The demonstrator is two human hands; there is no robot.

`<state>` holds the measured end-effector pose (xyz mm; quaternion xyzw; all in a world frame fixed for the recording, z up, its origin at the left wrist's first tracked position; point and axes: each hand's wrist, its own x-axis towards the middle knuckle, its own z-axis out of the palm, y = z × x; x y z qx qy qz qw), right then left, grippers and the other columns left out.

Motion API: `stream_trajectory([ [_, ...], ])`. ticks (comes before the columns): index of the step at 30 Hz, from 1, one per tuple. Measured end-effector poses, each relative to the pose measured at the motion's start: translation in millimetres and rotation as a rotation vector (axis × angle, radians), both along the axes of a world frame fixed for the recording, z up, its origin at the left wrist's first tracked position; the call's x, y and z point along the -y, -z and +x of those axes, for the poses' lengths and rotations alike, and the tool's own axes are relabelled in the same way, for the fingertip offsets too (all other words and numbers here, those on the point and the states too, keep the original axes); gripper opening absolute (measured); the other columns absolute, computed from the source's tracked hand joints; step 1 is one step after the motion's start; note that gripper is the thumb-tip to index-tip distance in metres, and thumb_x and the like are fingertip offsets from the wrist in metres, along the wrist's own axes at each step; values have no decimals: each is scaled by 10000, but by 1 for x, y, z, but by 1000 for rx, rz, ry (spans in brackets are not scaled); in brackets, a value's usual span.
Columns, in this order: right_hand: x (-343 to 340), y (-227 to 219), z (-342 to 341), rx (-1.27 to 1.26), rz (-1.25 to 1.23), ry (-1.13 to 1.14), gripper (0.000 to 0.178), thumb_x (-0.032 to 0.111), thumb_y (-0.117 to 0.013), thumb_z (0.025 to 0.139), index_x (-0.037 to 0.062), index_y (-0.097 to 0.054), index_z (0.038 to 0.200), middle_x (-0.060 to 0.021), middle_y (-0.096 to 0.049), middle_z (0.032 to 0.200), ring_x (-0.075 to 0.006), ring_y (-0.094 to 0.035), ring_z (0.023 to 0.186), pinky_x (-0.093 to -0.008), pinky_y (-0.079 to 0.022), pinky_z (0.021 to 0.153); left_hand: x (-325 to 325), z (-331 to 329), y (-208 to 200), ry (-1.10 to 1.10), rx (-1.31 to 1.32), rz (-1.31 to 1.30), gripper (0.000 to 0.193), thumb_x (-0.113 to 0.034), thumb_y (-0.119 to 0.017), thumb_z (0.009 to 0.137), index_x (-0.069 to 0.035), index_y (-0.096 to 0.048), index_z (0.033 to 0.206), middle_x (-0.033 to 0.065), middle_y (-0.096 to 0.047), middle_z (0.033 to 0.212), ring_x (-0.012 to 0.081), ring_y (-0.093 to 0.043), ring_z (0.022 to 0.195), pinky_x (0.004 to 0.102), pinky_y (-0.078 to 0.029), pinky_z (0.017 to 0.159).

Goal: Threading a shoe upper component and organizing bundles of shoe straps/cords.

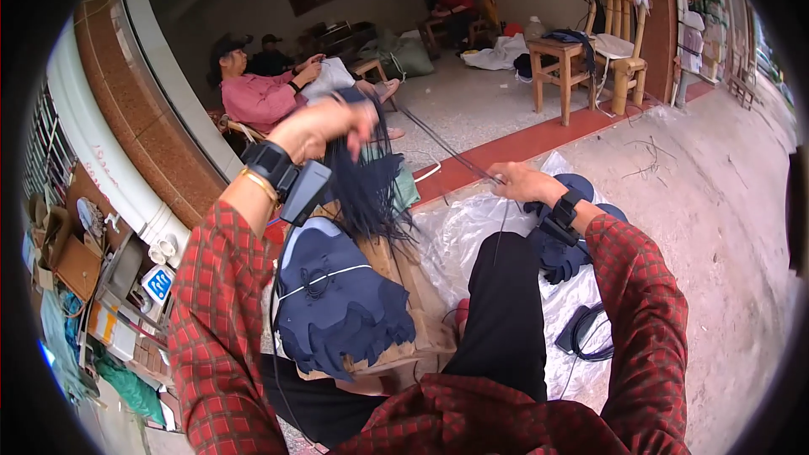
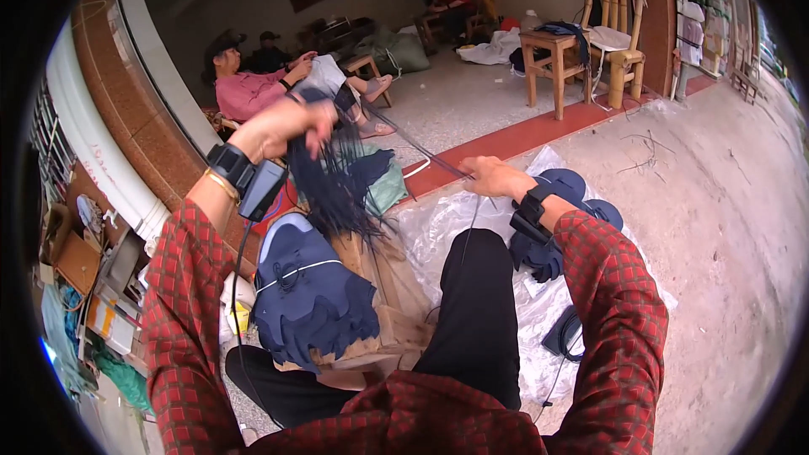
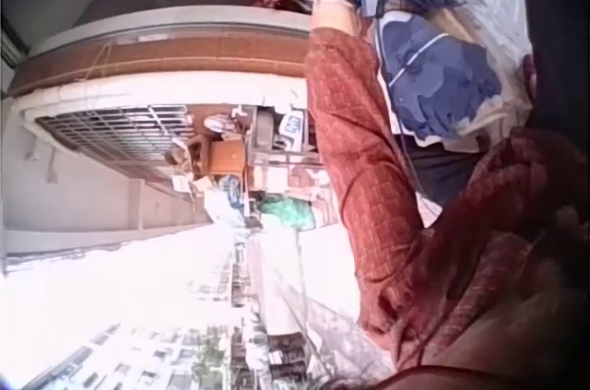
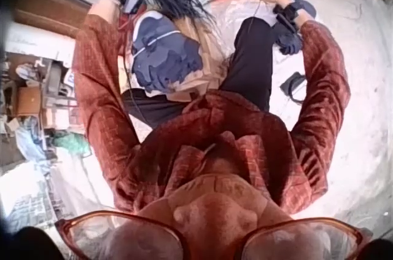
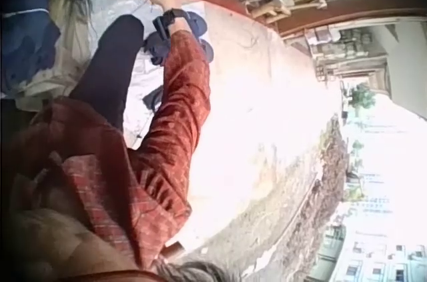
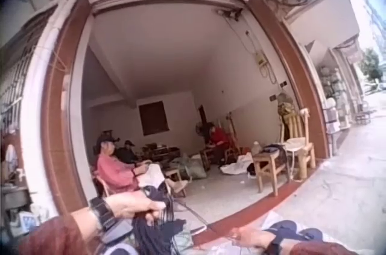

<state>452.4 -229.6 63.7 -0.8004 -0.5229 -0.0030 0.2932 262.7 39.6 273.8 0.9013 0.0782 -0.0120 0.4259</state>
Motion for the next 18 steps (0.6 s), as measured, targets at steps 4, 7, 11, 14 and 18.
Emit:
stream_trajectory([
  [4, 7, -9, 3, 112, -56, 4, 628, 104, -665, 702, 28, -519, 1308, -220, -637, 1141, -388, -602, 1085, -425, -486, 932, 23, 8, 4, -154, -221, 262, 303, -228, -710, 869, 54, -609, 824, 37, -575, 645, 119, -562, 469, 248, -479, 401],
  [7, -3, -83, -27, 7, -3, -190, 671, 76, -647, 703, 27, -475, 1350, -191, -644, 1160, -352, -628, 1049, -384, -511, 899, 25, 7, 12, -114, -256, 73, 246, -193, -711, 872, 28, -605, 890, 32, -576, 645, 140, -625, 513, 275, -570, 481],
  [11, -3, -132, -20, -528, 375, -611, 942, 331, -781, 738, 100, -280, 1501, -210, -455, 1411, -298, -475, 1281, -428, -460, 1011, 57, 29, 6, -39, -312, 181, 221, -163, -692, 888, 4, -626, 1017, 10, -581, 697, 74, -554, 570, 216, -469, 462],
  [14, -22, -170, -47, -542, 477, -734, 1008, 397, -823, 707, 53, -294, 1492, -218, -442, 1430, -290, -459, 1296, -398, -381, 1076, 78, 28, 3, 116, -368, 333, 322, -225, -760, 829, 34, -588, 908, 40, -568, 654, 116, -574, 547, 247, -483, 474],
  [18, -46, -163, -58, -174, 185, -566, 1045, 423, -854, 672, 24, -313, 1472, -200, -506, 1369, -250, -485, 1270, -344, -377, 1062, 98, 27, -3, 208, -109, 512, 383, -204, -759, 786, -3, -630, 1086, 44, -634, 728, 97, -590, 569, 255, -485, 504],
])
